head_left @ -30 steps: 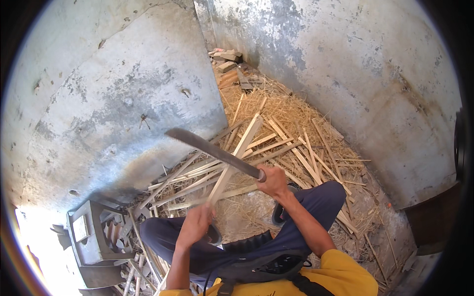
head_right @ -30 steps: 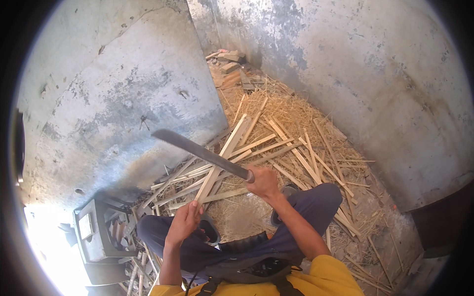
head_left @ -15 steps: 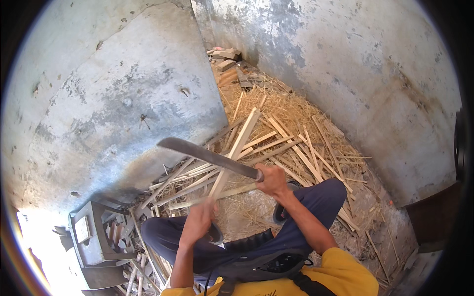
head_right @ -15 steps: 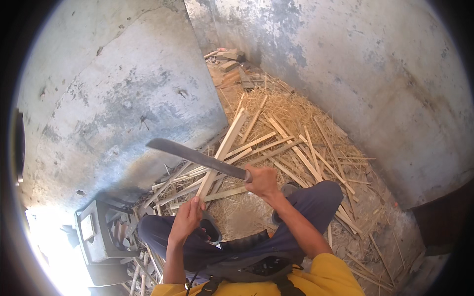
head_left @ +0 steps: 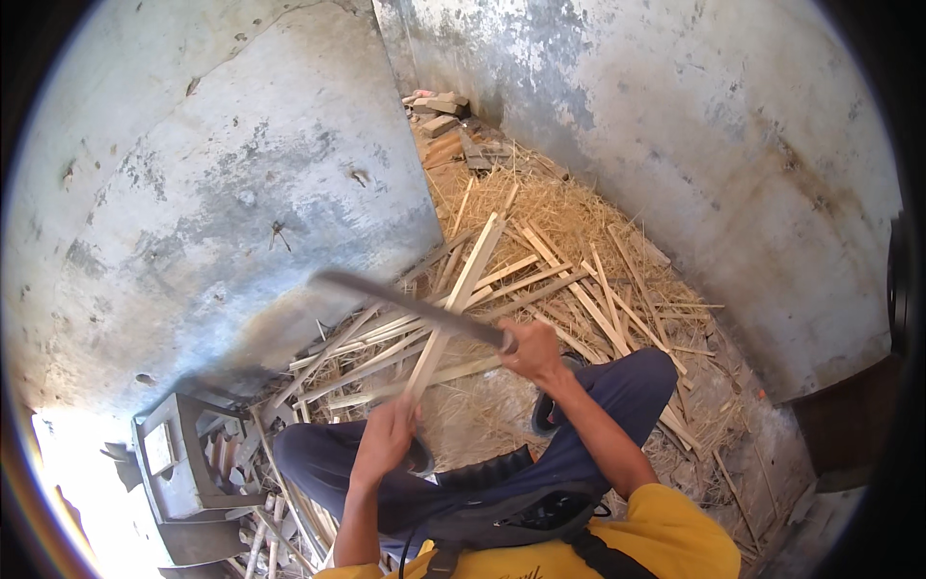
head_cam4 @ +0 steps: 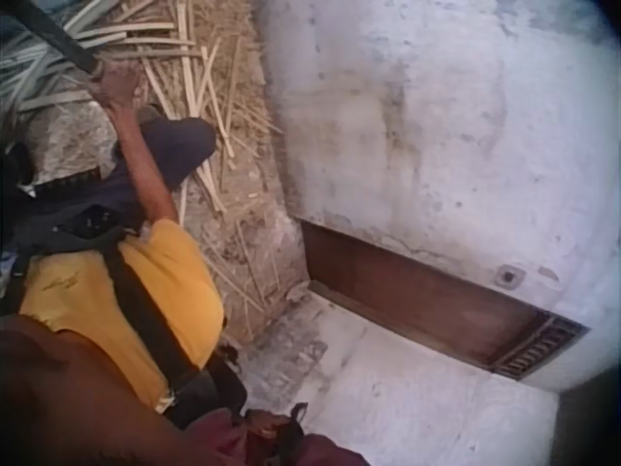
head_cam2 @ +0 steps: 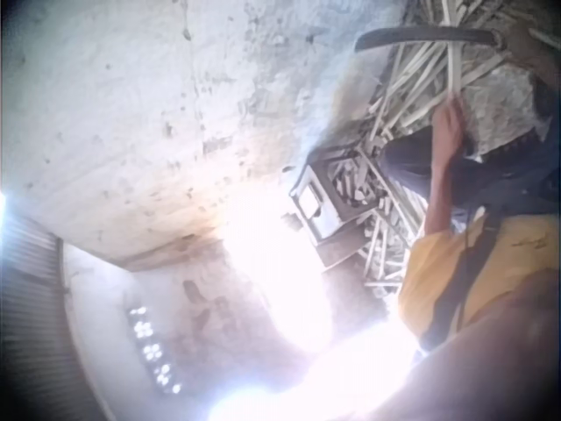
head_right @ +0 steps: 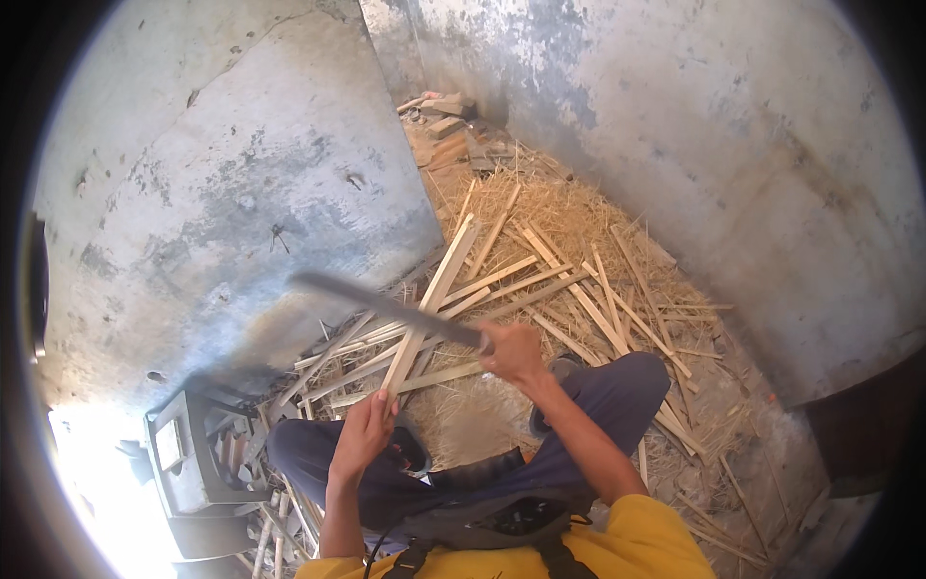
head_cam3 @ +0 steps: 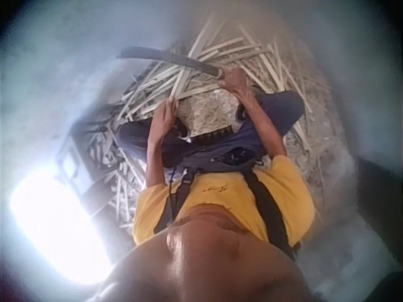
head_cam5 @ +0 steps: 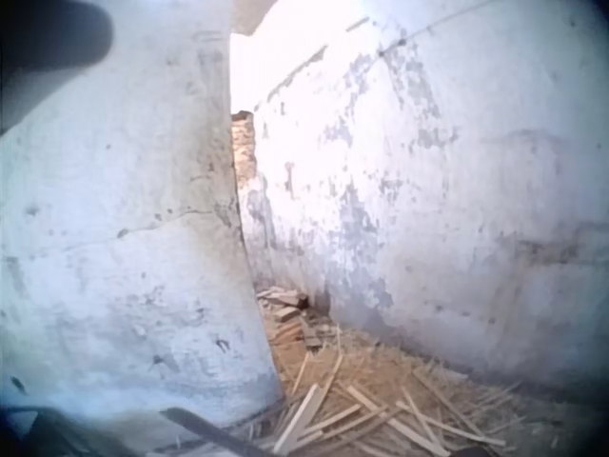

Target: The person shapes wood strips using a large blade to shave the surface and a small green tool to refine the edges while sitting among wood debris.

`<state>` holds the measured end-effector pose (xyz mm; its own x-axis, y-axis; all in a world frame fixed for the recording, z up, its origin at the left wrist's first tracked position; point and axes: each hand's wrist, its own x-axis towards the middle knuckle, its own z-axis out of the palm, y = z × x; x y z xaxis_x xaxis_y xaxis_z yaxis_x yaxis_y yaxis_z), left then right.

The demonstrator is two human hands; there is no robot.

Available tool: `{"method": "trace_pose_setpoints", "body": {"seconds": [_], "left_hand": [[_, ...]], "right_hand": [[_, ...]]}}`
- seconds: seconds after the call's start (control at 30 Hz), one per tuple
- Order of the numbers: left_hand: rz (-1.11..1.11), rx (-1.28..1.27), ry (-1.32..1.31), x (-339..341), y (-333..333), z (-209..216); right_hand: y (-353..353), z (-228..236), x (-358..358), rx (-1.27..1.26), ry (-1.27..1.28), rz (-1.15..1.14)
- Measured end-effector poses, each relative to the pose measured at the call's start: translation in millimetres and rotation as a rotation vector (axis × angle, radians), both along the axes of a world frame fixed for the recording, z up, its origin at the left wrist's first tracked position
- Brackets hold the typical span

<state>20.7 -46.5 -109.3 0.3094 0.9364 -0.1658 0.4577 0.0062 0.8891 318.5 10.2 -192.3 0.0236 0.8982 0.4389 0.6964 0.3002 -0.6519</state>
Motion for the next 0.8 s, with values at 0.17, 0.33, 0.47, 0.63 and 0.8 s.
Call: {"method": "trace_pose_setpoints", "body": {"seconds": [0.17, 0.33, 0.47, 0.63, 0.8], "left_hand": [[-0.018, 0.058, 0.087, 0, -3, -1], [-0.021, 0.023, 0.05, -7, -5, -6], [-0.014, 0.023, 0.07, 0, -10, -1], [0.019, -0.013, 0.132, -8, -24, 20], [0.023, 0.049, 0.147, -2, -21, 26]], "right_hand": [[10, 1, 25, -0.076, -0.082, -0.133], [5, -6, 17, -0.125, -0.009, -0.044], [14, -15, 34, -0.049, -0.02, -0.058], [14, 16, 34, -0.063, 0.11, -0.148], [15, -4, 37, -0.131, -0.002, -0.056]]}}
